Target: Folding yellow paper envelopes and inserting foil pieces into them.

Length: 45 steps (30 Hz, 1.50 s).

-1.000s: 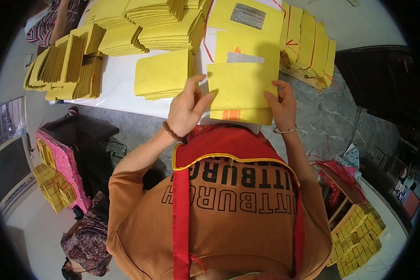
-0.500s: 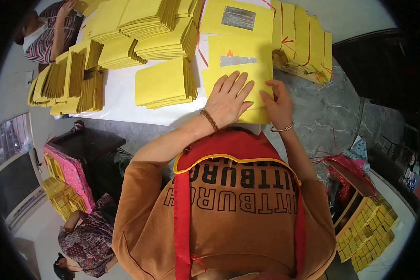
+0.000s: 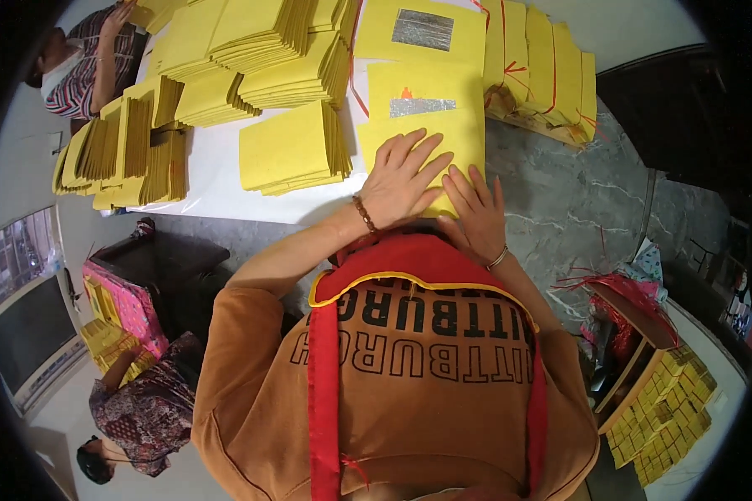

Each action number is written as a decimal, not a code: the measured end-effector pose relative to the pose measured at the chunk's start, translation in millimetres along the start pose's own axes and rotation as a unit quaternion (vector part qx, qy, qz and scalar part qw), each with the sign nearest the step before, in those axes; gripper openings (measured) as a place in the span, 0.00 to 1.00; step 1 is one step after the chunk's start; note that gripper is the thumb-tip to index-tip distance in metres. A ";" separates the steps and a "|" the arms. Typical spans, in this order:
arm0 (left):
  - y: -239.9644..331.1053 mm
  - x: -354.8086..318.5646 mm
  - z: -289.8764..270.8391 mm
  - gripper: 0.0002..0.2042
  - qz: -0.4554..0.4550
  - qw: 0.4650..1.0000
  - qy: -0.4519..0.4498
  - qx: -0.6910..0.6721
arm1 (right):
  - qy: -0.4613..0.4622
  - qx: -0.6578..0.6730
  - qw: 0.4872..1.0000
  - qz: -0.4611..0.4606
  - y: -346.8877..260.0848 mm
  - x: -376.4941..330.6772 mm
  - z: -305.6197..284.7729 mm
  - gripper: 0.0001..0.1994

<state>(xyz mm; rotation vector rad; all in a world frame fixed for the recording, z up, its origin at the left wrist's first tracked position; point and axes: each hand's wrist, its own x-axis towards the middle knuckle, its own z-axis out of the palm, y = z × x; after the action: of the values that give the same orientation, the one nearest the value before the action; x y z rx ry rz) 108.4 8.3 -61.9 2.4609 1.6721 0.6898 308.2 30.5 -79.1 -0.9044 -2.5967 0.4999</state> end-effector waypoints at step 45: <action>-147.4 -153.4 -74.4 0.28 -0.091 0.994 0.058 -0.036 | 0.066 0.556 0.795 0.235 -120.5 151.4 147.0 0.31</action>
<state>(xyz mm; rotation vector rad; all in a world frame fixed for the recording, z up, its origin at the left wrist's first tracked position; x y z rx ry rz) -95.0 -84.3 -90.5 2.2242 1.8479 0.8667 70.6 8.3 -125.2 -1.0028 -1.4185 1.7435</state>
